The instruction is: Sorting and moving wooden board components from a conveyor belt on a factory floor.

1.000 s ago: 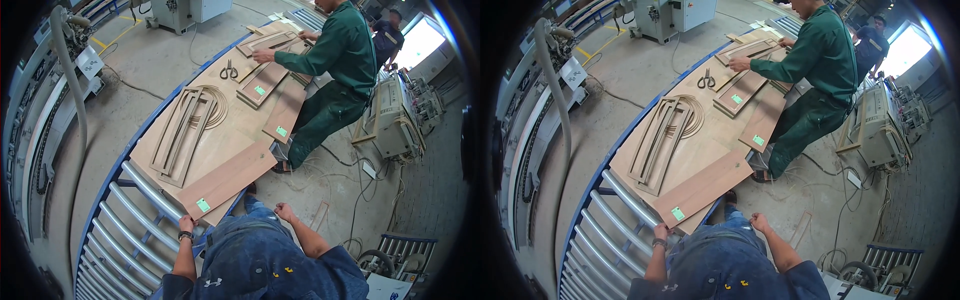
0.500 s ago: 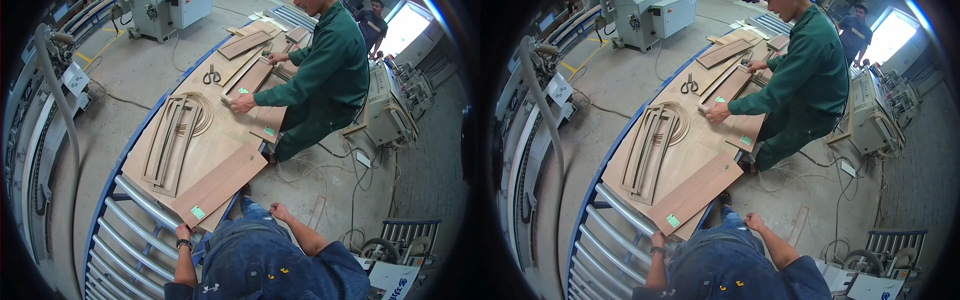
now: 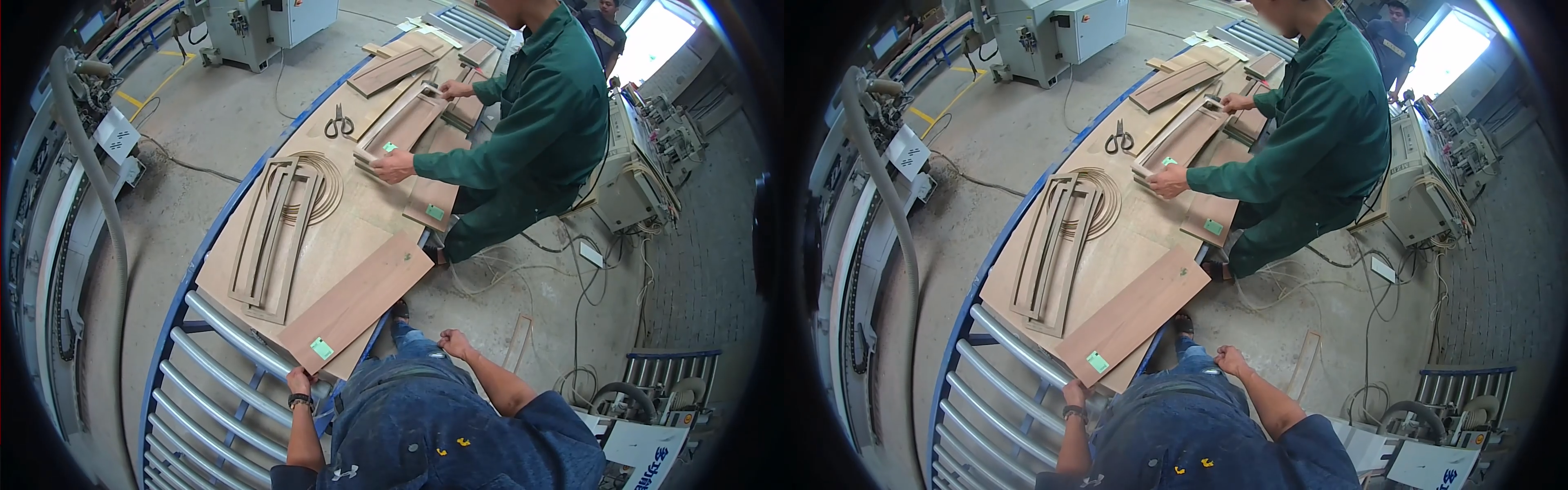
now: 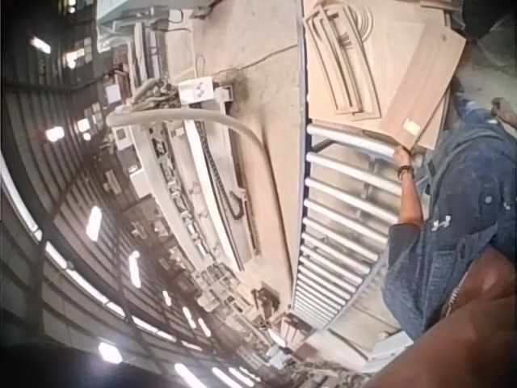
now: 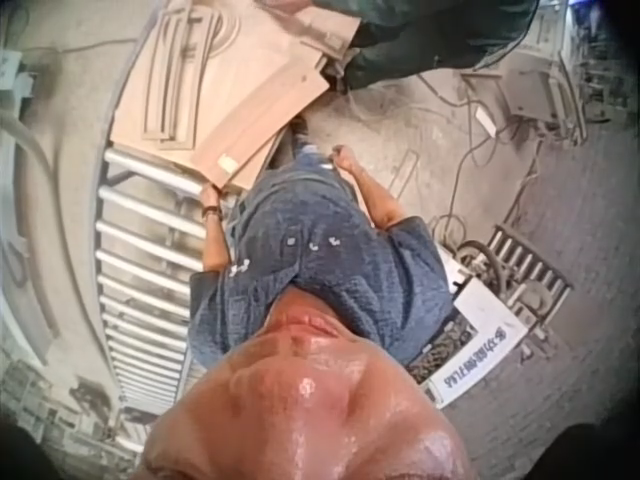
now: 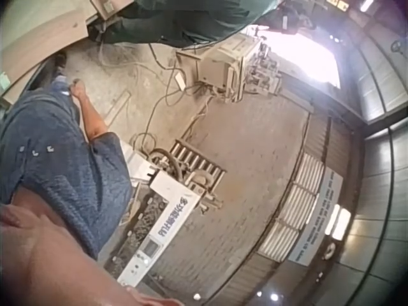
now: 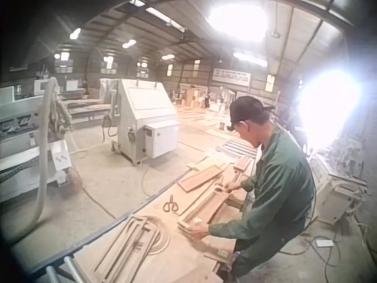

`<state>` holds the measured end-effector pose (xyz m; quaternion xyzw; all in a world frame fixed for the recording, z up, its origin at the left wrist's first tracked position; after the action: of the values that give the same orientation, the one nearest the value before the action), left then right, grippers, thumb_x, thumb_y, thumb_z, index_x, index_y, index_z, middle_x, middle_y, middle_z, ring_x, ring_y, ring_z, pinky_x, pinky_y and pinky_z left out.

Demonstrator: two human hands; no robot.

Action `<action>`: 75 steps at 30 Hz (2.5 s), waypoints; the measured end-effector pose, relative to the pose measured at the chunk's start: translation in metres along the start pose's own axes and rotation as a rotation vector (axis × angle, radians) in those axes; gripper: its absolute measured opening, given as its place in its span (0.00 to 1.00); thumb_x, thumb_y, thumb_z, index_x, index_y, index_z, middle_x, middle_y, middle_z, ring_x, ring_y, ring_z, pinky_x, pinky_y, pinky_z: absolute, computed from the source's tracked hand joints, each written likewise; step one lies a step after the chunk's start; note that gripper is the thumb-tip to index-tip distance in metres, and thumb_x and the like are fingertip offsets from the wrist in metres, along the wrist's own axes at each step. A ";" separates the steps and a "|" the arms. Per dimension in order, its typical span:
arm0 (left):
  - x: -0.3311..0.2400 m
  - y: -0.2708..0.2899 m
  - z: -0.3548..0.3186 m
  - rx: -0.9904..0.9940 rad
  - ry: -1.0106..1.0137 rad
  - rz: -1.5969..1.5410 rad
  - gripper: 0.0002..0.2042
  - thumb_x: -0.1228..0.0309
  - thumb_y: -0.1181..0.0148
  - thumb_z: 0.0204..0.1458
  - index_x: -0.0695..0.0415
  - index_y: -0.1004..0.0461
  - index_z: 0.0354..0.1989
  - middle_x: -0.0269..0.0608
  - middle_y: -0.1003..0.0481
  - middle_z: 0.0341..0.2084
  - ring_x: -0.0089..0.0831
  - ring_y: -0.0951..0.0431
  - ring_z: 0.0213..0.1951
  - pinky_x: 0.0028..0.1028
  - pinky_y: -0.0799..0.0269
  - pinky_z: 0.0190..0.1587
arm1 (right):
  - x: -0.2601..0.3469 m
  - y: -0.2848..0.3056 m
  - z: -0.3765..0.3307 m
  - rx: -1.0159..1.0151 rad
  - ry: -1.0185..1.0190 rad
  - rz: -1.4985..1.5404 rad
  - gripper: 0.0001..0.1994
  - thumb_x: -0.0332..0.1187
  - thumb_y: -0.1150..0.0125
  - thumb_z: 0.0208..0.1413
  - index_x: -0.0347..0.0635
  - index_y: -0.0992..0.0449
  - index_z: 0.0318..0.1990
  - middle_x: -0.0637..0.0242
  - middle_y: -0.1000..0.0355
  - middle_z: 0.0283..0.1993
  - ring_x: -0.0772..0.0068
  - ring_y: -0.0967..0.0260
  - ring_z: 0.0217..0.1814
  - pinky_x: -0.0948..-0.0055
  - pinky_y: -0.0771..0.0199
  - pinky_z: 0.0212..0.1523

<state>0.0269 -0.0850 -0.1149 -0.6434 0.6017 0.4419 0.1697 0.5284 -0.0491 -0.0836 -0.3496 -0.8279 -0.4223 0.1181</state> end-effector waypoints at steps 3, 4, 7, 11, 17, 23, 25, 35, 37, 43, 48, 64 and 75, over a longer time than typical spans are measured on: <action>0.009 0.001 0.003 0.004 -0.011 0.003 0.13 0.73 0.56 0.50 0.71 0.27 0.29 0.50 0.25 0.21 0.37 0.23 0.20 0.30 0.26 0.19 | 0.002 0.000 -0.002 -0.028 0.007 0.010 0.15 0.32 0.44 0.43 0.31 0.25 0.37 0.55 0.26 0.28 0.68 0.29 0.29 0.73 0.29 0.34; 0.008 0.001 0.004 0.010 -0.040 0.005 0.13 0.73 0.56 0.50 0.71 0.27 0.29 0.50 0.25 0.21 0.37 0.23 0.20 0.30 0.26 0.19 | 0.003 0.001 -0.003 -0.058 0.012 0.022 0.15 0.32 0.44 0.43 0.31 0.25 0.37 0.54 0.26 0.28 0.68 0.29 0.29 0.73 0.29 0.34; 0.007 0.000 0.003 0.014 -0.059 0.030 0.13 0.73 0.56 0.49 0.71 0.27 0.30 0.51 0.25 0.21 0.37 0.23 0.20 0.29 0.26 0.19 | 0.002 0.000 -0.003 -0.035 -0.006 -0.015 0.15 0.33 0.44 0.42 0.32 0.25 0.36 0.54 0.26 0.28 0.66 0.28 0.29 0.72 0.29 0.34; 0.000 0.001 -0.001 0.002 -0.003 0.026 0.13 0.73 0.56 0.49 0.71 0.27 0.30 0.51 0.25 0.22 0.37 0.23 0.20 0.29 0.26 0.19 | 0.000 0.001 -0.004 -0.079 0.007 0.019 0.15 0.33 0.44 0.42 0.33 0.24 0.36 0.55 0.26 0.28 0.65 0.28 0.29 0.72 0.28 0.35; 0.000 -0.002 -0.006 -0.044 0.265 -0.315 0.13 0.73 0.57 0.50 0.71 0.26 0.31 0.51 0.24 0.23 0.37 0.22 0.20 0.29 0.25 0.20 | -0.009 -0.006 0.000 -0.057 0.034 0.073 0.14 0.30 0.43 0.42 0.31 0.25 0.37 0.57 0.25 0.27 0.70 0.27 0.30 0.73 0.28 0.35; -0.002 -0.002 -0.005 -0.012 0.250 -0.296 0.14 0.73 0.57 0.51 0.70 0.26 0.32 0.51 0.24 0.23 0.37 0.22 0.21 0.28 0.25 0.20 | -0.014 -0.009 0.002 -0.035 0.019 0.080 0.14 0.29 0.43 0.43 0.30 0.26 0.38 0.58 0.25 0.27 0.72 0.26 0.31 0.75 0.28 0.37; -0.002 -0.002 -0.006 -0.019 0.257 -0.320 0.14 0.73 0.57 0.51 0.70 0.26 0.32 0.51 0.24 0.23 0.37 0.22 0.21 0.28 0.25 0.20 | -0.015 -0.010 0.003 -0.033 0.023 0.053 0.14 0.28 0.43 0.43 0.30 0.26 0.39 0.59 0.25 0.28 0.72 0.26 0.32 0.75 0.28 0.37; 0.001 -0.001 -0.004 -0.055 0.270 -0.332 0.14 0.73 0.54 0.50 0.74 0.26 0.31 0.56 0.25 0.26 0.44 0.21 0.23 0.34 0.22 0.22 | -0.010 -0.008 0.002 -0.006 -0.012 0.075 0.16 0.29 0.42 0.42 0.30 0.26 0.40 0.60 0.24 0.28 0.72 0.26 0.33 0.74 0.28 0.38; 0.001 -0.001 -0.004 -0.042 0.283 -0.316 0.13 0.73 0.54 0.50 0.74 0.26 0.30 0.56 0.25 0.26 0.44 0.21 0.24 0.34 0.21 0.22 | -0.009 -0.007 0.002 0.000 -0.014 0.057 0.16 0.29 0.41 0.42 0.30 0.26 0.40 0.60 0.24 0.28 0.72 0.26 0.33 0.75 0.28 0.38; -0.004 0.000 -0.006 -0.019 0.251 -0.253 0.12 0.74 0.52 0.49 0.73 0.26 0.29 0.54 0.25 0.24 0.43 0.21 0.24 0.34 0.21 0.22 | -0.012 -0.008 0.004 -0.022 0.007 0.023 0.16 0.29 0.41 0.42 0.30 0.26 0.41 0.60 0.24 0.28 0.72 0.26 0.33 0.74 0.28 0.38; -0.006 0.003 -0.004 0.029 0.165 -0.068 0.08 0.77 0.45 0.44 0.71 0.25 0.30 0.51 0.23 0.25 0.39 0.21 0.26 0.32 0.21 0.27 | -0.008 -0.006 0.004 -0.004 0.001 0.043 0.17 0.30 0.41 0.42 0.31 0.26 0.41 0.58 0.24 0.30 0.69 0.25 0.35 0.73 0.27 0.40; -0.003 0.005 -0.003 0.036 0.114 0.060 0.15 0.75 0.28 0.29 0.63 0.22 0.29 0.46 0.22 0.24 0.36 0.21 0.27 0.31 0.25 0.33 | 0.002 0.000 -0.002 -0.018 -0.003 -0.004 0.17 0.32 0.42 0.41 0.31 0.25 0.40 0.57 0.24 0.30 0.66 0.25 0.34 0.73 0.27 0.40; -0.001 0.005 -0.002 0.024 0.101 0.039 0.14 0.75 0.29 0.30 0.64 0.23 0.29 0.47 0.22 0.25 0.35 0.21 0.29 0.32 0.25 0.33 | -0.002 -0.002 -0.003 0.009 -0.018 0.057 0.17 0.31 0.43 0.42 0.32 0.25 0.41 0.54 0.24 0.32 0.63 0.25 0.35 0.71 0.27 0.40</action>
<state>0.0231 -0.0872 -0.1118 -0.6509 0.6270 0.4050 0.1384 0.5283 -0.0532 -0.0846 -0.3760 -0.8207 -0.4119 0.1243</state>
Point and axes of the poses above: each hand's wrist, its own z-axis towards the middle knuckle, its own y-axis out of the back of the hand, x = y × z, the point moved 5 cm from there along z, towards the middle knuckle
